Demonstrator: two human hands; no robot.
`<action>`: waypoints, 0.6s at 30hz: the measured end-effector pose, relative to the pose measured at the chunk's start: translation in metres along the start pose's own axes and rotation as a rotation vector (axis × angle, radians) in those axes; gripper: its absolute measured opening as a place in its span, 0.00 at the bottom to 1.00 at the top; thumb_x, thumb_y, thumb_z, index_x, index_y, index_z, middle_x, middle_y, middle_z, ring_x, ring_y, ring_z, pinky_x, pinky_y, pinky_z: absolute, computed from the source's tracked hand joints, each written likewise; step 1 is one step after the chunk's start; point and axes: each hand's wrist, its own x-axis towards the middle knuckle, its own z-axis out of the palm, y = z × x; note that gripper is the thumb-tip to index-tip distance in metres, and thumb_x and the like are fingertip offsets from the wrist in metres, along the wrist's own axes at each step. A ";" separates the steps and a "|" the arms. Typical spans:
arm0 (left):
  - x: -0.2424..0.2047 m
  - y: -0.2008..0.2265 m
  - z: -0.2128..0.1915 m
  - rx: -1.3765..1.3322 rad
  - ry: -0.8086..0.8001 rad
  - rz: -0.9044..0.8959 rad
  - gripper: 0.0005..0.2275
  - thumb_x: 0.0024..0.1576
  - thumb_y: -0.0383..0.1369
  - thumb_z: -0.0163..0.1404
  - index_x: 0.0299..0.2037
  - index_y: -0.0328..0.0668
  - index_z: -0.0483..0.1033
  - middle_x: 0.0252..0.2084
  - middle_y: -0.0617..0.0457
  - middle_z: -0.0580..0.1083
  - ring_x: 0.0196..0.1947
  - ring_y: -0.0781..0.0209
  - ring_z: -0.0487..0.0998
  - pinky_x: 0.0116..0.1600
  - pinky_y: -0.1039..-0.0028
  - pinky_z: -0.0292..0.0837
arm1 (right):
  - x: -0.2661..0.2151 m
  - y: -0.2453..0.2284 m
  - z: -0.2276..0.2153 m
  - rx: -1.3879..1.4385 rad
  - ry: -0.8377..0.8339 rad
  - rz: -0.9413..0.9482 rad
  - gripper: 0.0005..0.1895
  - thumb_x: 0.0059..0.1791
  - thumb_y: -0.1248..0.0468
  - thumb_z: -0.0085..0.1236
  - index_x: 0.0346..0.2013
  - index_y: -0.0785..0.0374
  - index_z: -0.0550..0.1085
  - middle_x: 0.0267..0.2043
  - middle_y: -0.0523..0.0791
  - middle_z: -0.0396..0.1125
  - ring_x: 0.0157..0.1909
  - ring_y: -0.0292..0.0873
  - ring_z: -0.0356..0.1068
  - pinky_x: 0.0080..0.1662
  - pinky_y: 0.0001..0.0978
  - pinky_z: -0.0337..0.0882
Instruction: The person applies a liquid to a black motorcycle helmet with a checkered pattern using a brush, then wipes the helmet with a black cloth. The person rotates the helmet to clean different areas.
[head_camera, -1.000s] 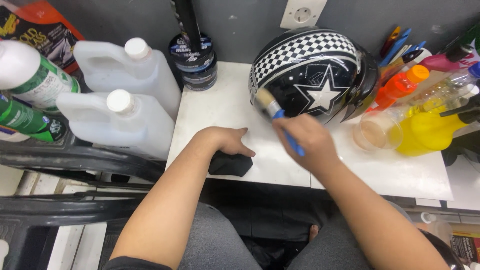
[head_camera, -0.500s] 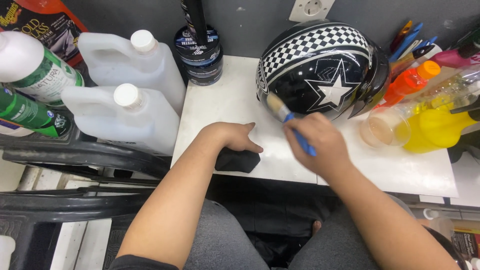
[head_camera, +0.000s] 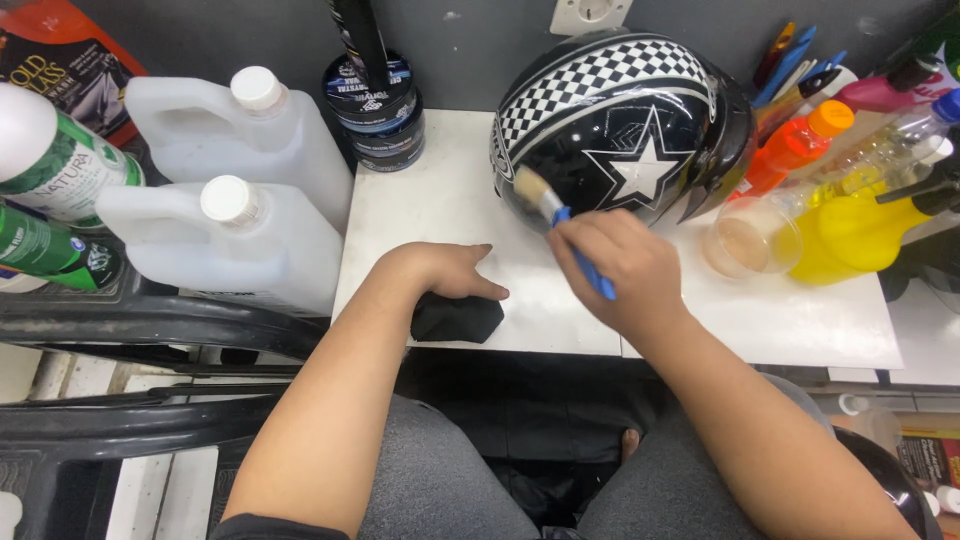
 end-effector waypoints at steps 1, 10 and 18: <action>-0.001 0.002 0.000 0.003 -0.003 0.001 0.39 0.54 0.50 0.52 0.72 0.33 0.55 0.67 0.29 0.63 0.68 0.32 0.63 0.64 0.39 0.60 | -0.001 0.004 -0.004 -0.001 0.001 0.004 0.04 0.48 0.67 0.65 0.36 0.57 0.80 0.33 0.42 0.75 0.40 0.41 0.75 0.43 0.29 0.75; -0.009 0.017 -0.001 0.075 -0.124 -0.071 0.33 0.48 0.54 0.59 0.56 0.32 0.77 0.52 0.34 0.77 0.55 0.38 0.78 0.57 0.51 0.74 | -0.010 0.009 -0.004 0.034 0.037 0.053 0.02 0.49 0.64 0.64 0.36 0.54 0.79 0.35 0.40 0.75 0.42 0.42 0.75 0.47 0.30 0.75; 0.002 0.011 0.000 0.004 -0.059 0.012 0.24 0.48 0.42 0.61 0.53 0.40 0.80 0.45 0.37 0.79 0.47 0.42 0.81 0.49 0.56 0.78 | -0.011 0.009 -0.023 0.029 0.041 0.087 0.02 0.48 0.65 0.65 0.35 0.54 0.80 0.34 0.41 0.75 0.42 0.42 0.76 0.46 0.31 0.75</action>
